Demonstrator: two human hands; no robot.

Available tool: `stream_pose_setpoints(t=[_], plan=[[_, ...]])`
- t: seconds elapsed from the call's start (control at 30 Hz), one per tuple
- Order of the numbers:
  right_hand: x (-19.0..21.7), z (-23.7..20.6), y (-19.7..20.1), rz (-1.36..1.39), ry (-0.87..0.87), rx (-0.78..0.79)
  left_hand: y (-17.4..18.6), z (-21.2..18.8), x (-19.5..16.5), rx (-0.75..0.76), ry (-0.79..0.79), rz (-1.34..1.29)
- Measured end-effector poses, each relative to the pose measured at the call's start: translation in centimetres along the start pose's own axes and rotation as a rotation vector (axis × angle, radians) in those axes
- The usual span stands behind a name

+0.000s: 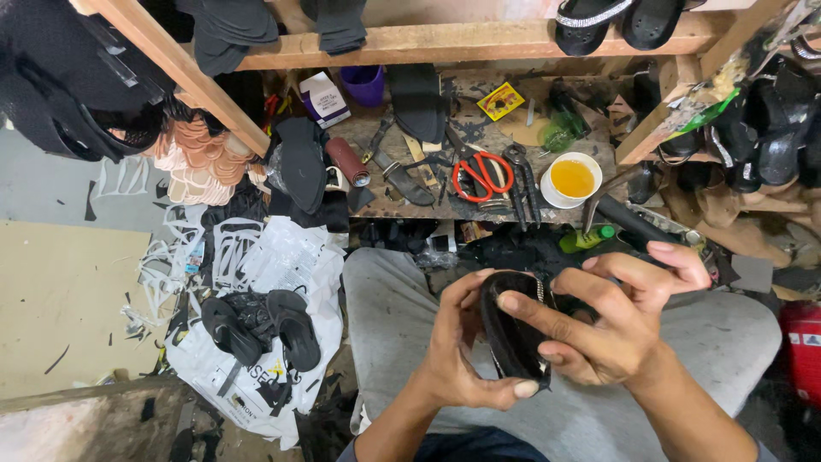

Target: The person sits on the floor and applies a substance to the sole of a black slip-on shoe using their fingers. They repeatedly rub the substance into the sole, turn the shoe over, and place it on a nearby shelf before picking up another shoe to repeat the process.

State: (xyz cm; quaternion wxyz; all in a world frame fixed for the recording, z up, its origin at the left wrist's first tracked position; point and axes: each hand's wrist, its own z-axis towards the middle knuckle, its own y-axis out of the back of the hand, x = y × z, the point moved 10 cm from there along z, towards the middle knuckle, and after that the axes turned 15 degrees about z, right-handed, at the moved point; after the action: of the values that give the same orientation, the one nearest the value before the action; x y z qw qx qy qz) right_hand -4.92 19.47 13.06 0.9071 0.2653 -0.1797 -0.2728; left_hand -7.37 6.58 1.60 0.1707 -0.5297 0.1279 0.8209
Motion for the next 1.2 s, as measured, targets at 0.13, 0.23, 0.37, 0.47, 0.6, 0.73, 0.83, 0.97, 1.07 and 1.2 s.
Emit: stream_pose_setpoints(t=[0.13,0.23,0.37,0.47,0.6,0.73,0.83,0.97,1.07,1.2], plan=[[-0.1,0.4,0.1,-0.034,-0.023,0.011,-0.1,-0.3,1.0,0.024,0.134,-0.099],[0.5,0.7,0.2,-0.070,0.017,0.012,-0.1,0.0,0.6,0.023,0.108,-0.111],[0.1,0.8,0.3,-0.032,-0.029,0.006,-0.2,0.3,0.3,0.035,0.112,-0.114],[0.2,0.9,0.4,-0.061,-0.010,0.008,-0.1,0.3,0.0,0.041,0.107,-0.080],[0.8,1.0,0.6,-0.088,0.055,0.007,0.1,0.4,0.3,0.041,0.174,-0.090],[0.8,1.0,0.9,-0.112,0.034,-0.002,0.0,0.6,-0.3,0.053,0.147,-0.134],[1.1,0.9,0.6,-0.065,0.046,0.023,-0.2,0.5,-0.2,0.049,0.165,-0.215],[1.7,0.8,0.9,-0.083,0.068,0.008,-0.1,0.5,-0.5,0.035,0.152,-0.248],[2.1,0.9,1.0,-0.042,0.070,0.023,0.0,0.1,-0.5,0.028,0.155,-0.286],[2.4,1.5,2.0,-0.058,0.023,-0.028,-0.4,-0.1,-1.2,0.091,0.109,-0.180]])
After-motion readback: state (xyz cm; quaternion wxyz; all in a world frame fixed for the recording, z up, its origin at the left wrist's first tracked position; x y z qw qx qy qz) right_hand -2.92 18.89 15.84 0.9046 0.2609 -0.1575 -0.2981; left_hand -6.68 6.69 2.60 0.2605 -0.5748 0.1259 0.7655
